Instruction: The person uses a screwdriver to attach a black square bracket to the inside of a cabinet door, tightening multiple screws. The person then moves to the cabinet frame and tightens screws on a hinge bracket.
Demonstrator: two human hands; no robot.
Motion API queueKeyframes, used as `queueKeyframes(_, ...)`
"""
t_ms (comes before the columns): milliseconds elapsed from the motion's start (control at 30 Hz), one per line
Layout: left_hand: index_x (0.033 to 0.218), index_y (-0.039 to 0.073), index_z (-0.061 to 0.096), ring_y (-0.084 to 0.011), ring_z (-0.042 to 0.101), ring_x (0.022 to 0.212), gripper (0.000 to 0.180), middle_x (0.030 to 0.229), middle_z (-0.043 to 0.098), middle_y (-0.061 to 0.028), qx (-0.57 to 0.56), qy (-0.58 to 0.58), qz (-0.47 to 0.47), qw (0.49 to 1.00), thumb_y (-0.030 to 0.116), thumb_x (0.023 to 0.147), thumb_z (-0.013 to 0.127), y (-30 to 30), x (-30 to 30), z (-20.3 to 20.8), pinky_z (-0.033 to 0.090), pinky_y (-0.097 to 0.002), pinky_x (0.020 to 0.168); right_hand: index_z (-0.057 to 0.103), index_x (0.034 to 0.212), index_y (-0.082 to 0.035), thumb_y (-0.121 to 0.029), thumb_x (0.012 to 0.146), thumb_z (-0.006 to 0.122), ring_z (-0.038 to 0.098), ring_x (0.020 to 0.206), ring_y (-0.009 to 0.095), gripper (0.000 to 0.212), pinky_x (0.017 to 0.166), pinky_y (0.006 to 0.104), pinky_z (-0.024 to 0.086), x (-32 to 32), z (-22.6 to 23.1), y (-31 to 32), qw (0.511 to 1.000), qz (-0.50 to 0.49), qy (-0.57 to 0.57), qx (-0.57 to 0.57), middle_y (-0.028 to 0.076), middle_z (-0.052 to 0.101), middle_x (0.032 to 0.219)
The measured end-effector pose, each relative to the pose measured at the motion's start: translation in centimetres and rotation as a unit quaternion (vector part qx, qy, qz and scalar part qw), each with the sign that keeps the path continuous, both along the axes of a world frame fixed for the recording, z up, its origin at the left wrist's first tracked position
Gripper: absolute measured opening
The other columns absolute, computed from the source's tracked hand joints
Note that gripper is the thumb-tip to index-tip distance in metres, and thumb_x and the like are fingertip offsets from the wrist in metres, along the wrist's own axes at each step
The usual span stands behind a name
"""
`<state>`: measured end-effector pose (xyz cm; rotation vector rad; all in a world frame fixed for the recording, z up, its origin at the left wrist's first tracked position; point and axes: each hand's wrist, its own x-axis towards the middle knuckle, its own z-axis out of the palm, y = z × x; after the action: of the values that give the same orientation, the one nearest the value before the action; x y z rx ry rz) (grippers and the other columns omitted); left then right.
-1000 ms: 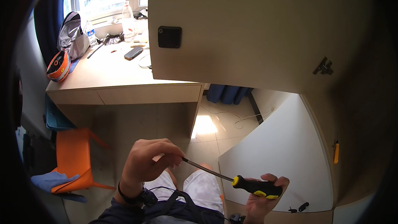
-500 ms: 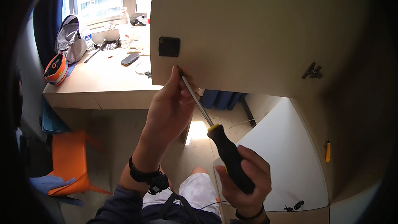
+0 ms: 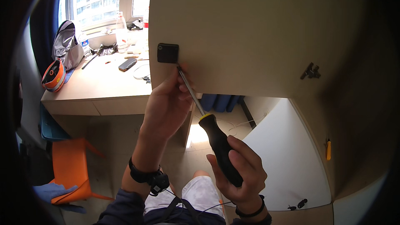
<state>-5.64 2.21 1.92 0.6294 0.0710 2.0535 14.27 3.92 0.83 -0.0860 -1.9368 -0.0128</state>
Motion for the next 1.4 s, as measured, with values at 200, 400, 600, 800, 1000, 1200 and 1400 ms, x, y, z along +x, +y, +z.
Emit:
queueKeyframes(200,0.111,0.004,0.057,-0.0077,0.048,0.073,0.026,0.079,0.05,0.0013,0.019,-0.006,-0.02,1.0,0.022,0.101,0.041,-0.1,-0.5,0.0,0.044,-0.0213,0.067,0.045,0.115,-0.003,-0.006,0.068,0.082,0.066,0.091,0.029,0.06,0.071,0.0304,0.059,-0.3,0.1,-0.1,1.0,0.002,0.002,0.009,0.021,0.059,0.111)
queueKeyframes(400,0.11,0.004,0.057,-0.0082,0.048,0.073,0.027,0.08,0.05,0.001,0.02,-0.004,-0.025,0.999,0.022,0.101,0.041,-0.5,-0.6,-0.2,0.044,-0.0215,0.067,0.045,0.116,-0.004,-0.006,0.068,0.082,0.066,0.091,0.029,0.061,0.072,0.0308,0.059,-0.3,0.1,-0.3,1.0,0.0,-0.006,0.007,0.021,0.059,0.111)
queueKeyframes(600,0.109,0.004,0.057,-0.0078,0.049,0.074,0.026,0.08,0.051,0.0012,0.008,0.004,-0.021,1.0,0.022,0.101,0.041,-0.3,-0.8,-0.1,0.044,-0.0204,0.066,0.044,0.116,-0.004,-0.005,0.068,0.082,0.065,0.094,0.03,0.061,0.073,0.0313,0.059,-0.3,0.2,-0.5,1.0,-0.005,-0.011,0.007,0.021,0.059,0.112)
queueKeyframes(800,0.107,0.003,0.058,-0.0074,0.049,0.073,0.024,0.08,0.05,0.0015,0.015,0.011,-0.018,1.0,0.021,0.1,0.042,-0.2,-0.8,0.0,0.044,-0.0203,0.067,0.046,0.115,-0.003,-0.006,0.068,0.083,0.066,0.092,0.03,0.06,0.072,0.0312,0.059,-0.5,0.3,-0.3,1.0,-0.001,-0.008,0.009,0.021,0.059,0.112)
queueKeyframes(1000,0.107,0.004,0.058,-0.0076,0.049,0.073,0.024,0.08,0.052,0.0013,0.022,0.015,-0.017,0.999,0.022,0.1,0.043,0.1,-1.4,-0.3,0.044,-0.0208,0.068,0.053,0.105,-0.006,-0.003,0.065,0.083,0.065,0.081,0.027,0.05,0.061,0.0301,0.056,-1.1,1.2,-1.1,0.999,0.012,-0.016,0.043,0.017,0.062,0.107)
queueKeyframes(1200,0.103,0.001,0.061,-0.0101,0.054,0.066,0.03,0.08,0.06,-0.0034,-0.17,0.148,0.157,0.962,0.028,0.097,0.051,-1.5,-1.3,0.5,0.045,-0.0248,0.061,0.055,0.104,-0.009,0.0,0.066,0.081,0.063,0.076,0.023,0.047,0.059,0.0282,0.055,-1.8,1.3,-1.2,0.996,0.038,-0.001,0.076,0.012,0.063,0.105)
queueKeyframes(1400,0.109,0.001,0.056,-0.0147,0.056,0.09,0.035,0.103,0.06,-0.0075,-0.186,0.428,0.662,0.586,0.025,0.086,0.067,-2.8,-6.3,-1.3,0.044,-0.0281,0.077,0.055,0.106,-0.009,0.0,0.067,0.08,0.063,0.076,0.023,0.047,0.059,0.0276,0.054,-2.0,1.5,-1.4,0.997,0.045,0.011,0.064,0.011,0.064,0.104)
